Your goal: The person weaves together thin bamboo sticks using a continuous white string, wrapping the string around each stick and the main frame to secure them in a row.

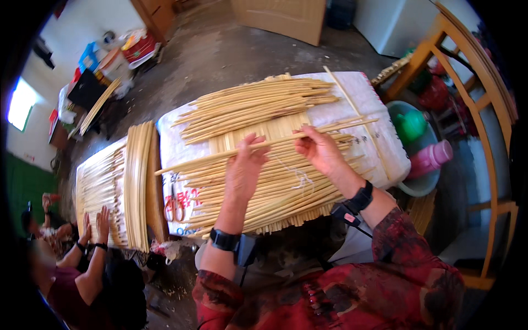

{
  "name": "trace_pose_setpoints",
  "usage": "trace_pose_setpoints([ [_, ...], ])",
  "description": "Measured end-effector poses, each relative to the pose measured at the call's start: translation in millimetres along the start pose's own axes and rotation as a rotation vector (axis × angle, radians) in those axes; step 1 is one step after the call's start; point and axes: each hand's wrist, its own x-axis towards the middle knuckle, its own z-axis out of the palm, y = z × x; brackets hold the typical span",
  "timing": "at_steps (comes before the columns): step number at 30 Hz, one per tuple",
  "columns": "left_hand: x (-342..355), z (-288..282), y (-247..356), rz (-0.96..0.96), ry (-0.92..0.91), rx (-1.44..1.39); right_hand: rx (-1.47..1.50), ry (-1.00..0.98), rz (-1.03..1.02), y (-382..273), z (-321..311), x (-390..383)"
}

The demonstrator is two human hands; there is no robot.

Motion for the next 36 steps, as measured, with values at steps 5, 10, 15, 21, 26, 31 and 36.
trace_pose_setpoints([
  [5, 2, -2, 4, 0.058, 0.003, 0.022, 0.013, -0.031, 0.093, -3, 4, -3],
  [10, 4, -11, 4, 0.061, -0.001, -0.04, -0.001, -0.082, 0.1, -5, 2, -8],
  [15, -1, -9, 6, 0.025, 0.026, -0.08, -0.006, -0.144, 0.101, -4, 2, -7],
  [21, 0, -6, 6, 0.069, 0.017, -0.033, 0.006, -0.144, 0.06, -11, -2, -11],
  [26, -1, -5, 11, 0.104, 0.026, 0.008, 0.035, -0.099, -0.046, -19, 0, -16],
  [31, 2, -9, 7, 0.086, -0.017, -0.001, -0.008, -0.042, -0.071, -14, -10, -14],
  [36, 1, -5, 7, 0.074, -0.094, -0.001, -0.041, 0.049, -0.099, -11, -19, -9],
])
